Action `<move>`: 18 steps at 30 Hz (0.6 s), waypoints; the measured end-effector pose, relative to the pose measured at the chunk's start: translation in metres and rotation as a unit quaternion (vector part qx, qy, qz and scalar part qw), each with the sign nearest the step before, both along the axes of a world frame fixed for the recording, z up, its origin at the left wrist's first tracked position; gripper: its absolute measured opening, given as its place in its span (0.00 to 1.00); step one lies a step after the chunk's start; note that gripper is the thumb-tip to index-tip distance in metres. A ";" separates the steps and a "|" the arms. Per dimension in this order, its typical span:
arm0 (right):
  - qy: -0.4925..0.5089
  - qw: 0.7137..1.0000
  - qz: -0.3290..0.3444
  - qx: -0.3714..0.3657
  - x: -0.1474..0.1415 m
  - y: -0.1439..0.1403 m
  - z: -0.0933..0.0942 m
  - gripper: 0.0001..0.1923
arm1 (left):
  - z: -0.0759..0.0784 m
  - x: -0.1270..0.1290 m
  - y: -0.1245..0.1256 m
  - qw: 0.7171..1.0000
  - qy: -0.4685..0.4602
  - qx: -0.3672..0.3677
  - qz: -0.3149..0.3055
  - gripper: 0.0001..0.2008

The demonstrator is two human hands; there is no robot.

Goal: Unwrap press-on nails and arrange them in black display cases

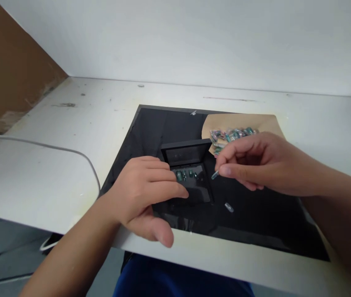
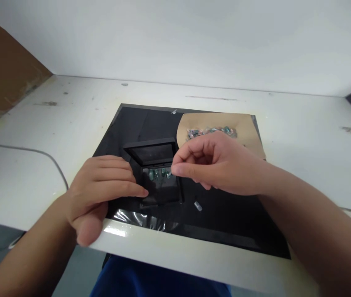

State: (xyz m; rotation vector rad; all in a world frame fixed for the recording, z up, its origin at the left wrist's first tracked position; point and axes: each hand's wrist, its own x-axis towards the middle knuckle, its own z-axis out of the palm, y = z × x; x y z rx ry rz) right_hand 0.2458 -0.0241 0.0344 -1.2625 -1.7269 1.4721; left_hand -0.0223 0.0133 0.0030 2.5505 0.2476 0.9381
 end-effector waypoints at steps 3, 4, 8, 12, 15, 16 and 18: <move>-0.037 0.999 -0.008 -0.021 -0.004 -0.002 0.000 0.11 | 0.002 -0.001 0.001 1.000 0.013 0.009 0.001 0.36; -0.043 0.999 -0.015 -0.020 -0.004 -0.002 0.001 0.11 | 0.002 -0.001 0.001 1.000 0.017 0.010 0.000 0.36; -0.102 0.992 -0.066 0.042 0.010 0.004 0.004 0.13 | 0.003 -0.002 0.001 1.000 0.022 0.013 -0.003 0.35; -0.302 0.910 -0.220 0.179 0.034 0.018 0.002 0.10 | 0.002 -0.002 0.001 0.999 0.029 0.021 -0.003 0.34; -0.327 0.895 -0.231 0.195 0.041 0.025 -0.006 0.09 | 0.002 -0.003 0.002 0.999 0.036 0.027 -0.005 0.33; -0.320 0.905 -0.203 0.193 0.041 0.026 -0.010 0.10 | 0.002 -0.004 0.002 0.999 0.037 0.029 -0.007 0.33; -0.334 0.919 -0.113 0.176 0.039 0.028 -0.017 0.12 | 0.002 -0.004 0.002 0.999 0.039 0.032 -0.007 0.33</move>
